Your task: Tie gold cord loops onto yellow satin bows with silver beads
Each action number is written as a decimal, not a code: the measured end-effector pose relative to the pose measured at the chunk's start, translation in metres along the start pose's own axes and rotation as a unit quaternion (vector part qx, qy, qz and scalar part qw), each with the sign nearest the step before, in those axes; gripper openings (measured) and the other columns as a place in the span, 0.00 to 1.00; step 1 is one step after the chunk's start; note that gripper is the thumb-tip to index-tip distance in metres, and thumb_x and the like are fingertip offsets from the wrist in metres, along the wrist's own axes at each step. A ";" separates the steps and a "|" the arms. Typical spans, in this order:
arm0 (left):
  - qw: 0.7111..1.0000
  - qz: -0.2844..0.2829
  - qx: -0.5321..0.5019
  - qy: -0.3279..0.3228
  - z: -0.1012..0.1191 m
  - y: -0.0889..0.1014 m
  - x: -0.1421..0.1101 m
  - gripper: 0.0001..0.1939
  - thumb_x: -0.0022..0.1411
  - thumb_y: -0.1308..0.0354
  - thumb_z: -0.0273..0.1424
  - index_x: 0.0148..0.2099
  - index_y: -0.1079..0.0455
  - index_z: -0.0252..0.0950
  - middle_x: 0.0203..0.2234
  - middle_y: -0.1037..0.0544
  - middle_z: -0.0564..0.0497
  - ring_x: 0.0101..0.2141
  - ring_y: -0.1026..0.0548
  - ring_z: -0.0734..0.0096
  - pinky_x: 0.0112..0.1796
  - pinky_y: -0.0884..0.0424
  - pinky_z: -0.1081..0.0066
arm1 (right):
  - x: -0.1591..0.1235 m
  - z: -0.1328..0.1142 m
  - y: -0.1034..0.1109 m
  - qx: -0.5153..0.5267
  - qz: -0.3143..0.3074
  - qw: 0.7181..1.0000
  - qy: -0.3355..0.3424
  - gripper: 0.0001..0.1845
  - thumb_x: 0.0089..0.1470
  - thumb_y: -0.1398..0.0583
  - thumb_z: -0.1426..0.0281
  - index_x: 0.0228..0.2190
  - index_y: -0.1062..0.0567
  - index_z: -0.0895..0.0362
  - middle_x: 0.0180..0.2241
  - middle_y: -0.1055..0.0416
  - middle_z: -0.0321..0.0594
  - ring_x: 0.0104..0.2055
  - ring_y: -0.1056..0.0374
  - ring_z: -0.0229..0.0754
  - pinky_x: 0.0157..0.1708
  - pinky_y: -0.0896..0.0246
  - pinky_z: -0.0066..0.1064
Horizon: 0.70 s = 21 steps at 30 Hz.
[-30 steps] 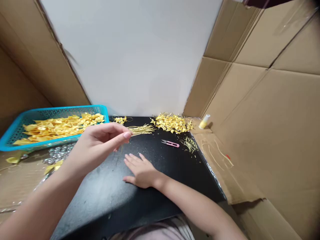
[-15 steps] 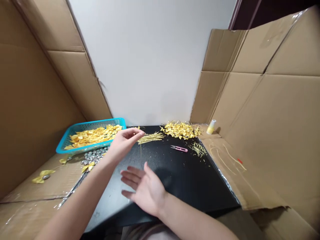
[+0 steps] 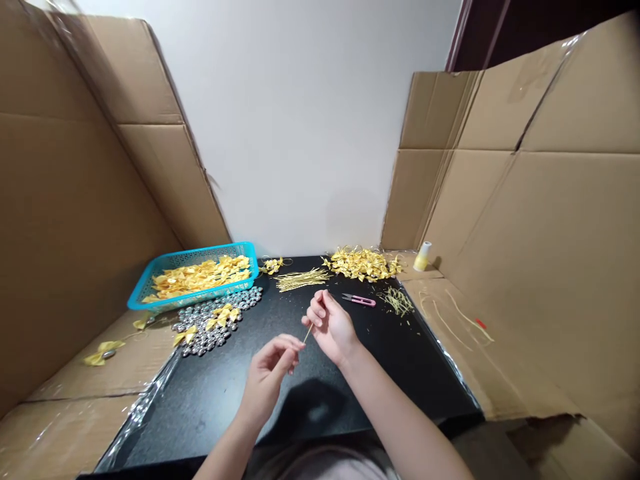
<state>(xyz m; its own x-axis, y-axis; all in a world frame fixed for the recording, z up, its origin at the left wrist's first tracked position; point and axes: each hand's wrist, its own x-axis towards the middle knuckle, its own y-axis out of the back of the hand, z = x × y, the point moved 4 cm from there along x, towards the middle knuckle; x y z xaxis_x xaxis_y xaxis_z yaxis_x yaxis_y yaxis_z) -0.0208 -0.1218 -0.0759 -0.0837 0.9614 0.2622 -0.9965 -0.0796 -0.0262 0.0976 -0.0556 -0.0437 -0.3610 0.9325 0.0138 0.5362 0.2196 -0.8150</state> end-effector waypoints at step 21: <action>0.967 0.206 0.132 0.070 -0.043 0.064 -0.029 0.15 0.53 0.40 0.45 0.38 0.29 0.39 0.51 0.25 0.47 0.54 0.30 0.50 0.55 0.35 0.52 | -0.014 -0.036 0.022 -0.429 -0.025 0.898 0.093 0.13 0.59 0.44 0.66 0.39 0.20 0.55 0.44 0.23 0.41 0.51 0.33 0.43 0.56 0.47 0.37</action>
<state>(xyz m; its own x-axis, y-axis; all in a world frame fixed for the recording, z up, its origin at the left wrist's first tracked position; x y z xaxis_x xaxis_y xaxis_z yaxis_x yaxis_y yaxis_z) -0.0818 -0.1438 -0.1268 -0.4910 0.8586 0.1477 -0.8467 -0.5102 0.1513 0.1417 -0.0538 -0.0409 -0.3097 0.9299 0.1986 0.9425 0.3278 -0.0655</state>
